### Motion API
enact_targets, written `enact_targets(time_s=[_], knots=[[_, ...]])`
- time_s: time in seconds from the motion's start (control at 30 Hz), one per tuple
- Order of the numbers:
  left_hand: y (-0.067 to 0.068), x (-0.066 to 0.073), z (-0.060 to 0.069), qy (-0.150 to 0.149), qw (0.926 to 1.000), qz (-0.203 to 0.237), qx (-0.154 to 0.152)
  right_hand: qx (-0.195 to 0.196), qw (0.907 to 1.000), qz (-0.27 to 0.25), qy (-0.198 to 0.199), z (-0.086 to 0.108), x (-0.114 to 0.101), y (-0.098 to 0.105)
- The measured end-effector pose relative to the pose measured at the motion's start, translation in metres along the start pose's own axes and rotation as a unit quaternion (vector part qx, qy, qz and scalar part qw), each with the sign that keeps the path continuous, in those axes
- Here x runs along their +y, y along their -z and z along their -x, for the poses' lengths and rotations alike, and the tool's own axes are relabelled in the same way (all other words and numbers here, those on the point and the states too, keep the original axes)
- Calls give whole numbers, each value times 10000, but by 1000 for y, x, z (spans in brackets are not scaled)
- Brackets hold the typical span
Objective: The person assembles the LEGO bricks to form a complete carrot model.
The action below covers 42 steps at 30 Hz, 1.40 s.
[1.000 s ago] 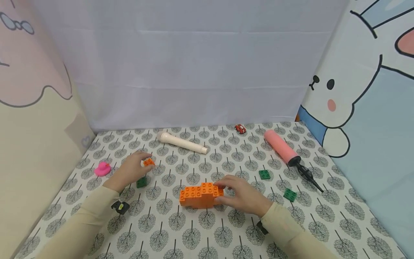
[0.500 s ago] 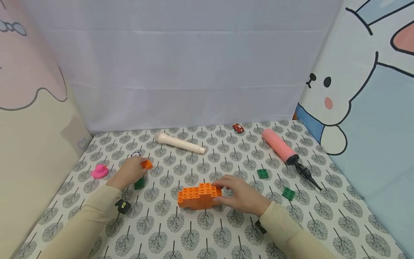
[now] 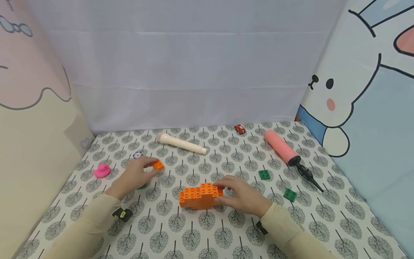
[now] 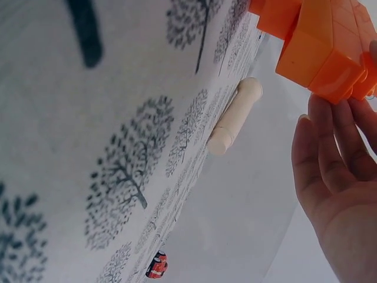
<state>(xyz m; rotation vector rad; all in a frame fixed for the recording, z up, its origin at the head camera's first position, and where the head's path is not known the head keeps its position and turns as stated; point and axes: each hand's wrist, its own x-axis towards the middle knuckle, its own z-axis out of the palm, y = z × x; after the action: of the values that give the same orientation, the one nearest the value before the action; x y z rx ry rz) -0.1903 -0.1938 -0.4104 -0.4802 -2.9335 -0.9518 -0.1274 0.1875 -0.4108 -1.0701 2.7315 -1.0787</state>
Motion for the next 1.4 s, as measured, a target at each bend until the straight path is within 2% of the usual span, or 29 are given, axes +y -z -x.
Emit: enact_targets(time_s=[0.07, 0.17, 0.33, 0.4, 0.5, 0.77, 1.17, 1.4], knots=[[-5, 15, 7, -325, 9993, 107, 143, 6, 10000, 17, 6, 1, 0, 0], [-13, 38, 15, -726, 9962, 431, 201, 52, 10000, 65, 49, 2, 1, -1], [-27, 73, 26, -1524, 9839, 938, 20, 175, 9998, 53, 88, 4, 3, -3], [-32, 82, 29, -1839, 9776, 1019, -71, 217, 9997, 16, 73, 4, 4, -3], [-37, 91, 32, -2117, 9718, 1014, -217, 220, 9997, -17, 81, 4, 4, -4], [-44, 98, 36, -2024, 9740, 841, -575, 202, 9998, -75, 27, 4, 4, -6], [-51, 98, 37, -1834, 9770, 1010, -408, 183, 9997, 21, 159, 3, 4, -6], [-53, 97, 33, -1724, 9770, 1153, -492, 137, 9998, -54, 158, 2, 5, -3]])
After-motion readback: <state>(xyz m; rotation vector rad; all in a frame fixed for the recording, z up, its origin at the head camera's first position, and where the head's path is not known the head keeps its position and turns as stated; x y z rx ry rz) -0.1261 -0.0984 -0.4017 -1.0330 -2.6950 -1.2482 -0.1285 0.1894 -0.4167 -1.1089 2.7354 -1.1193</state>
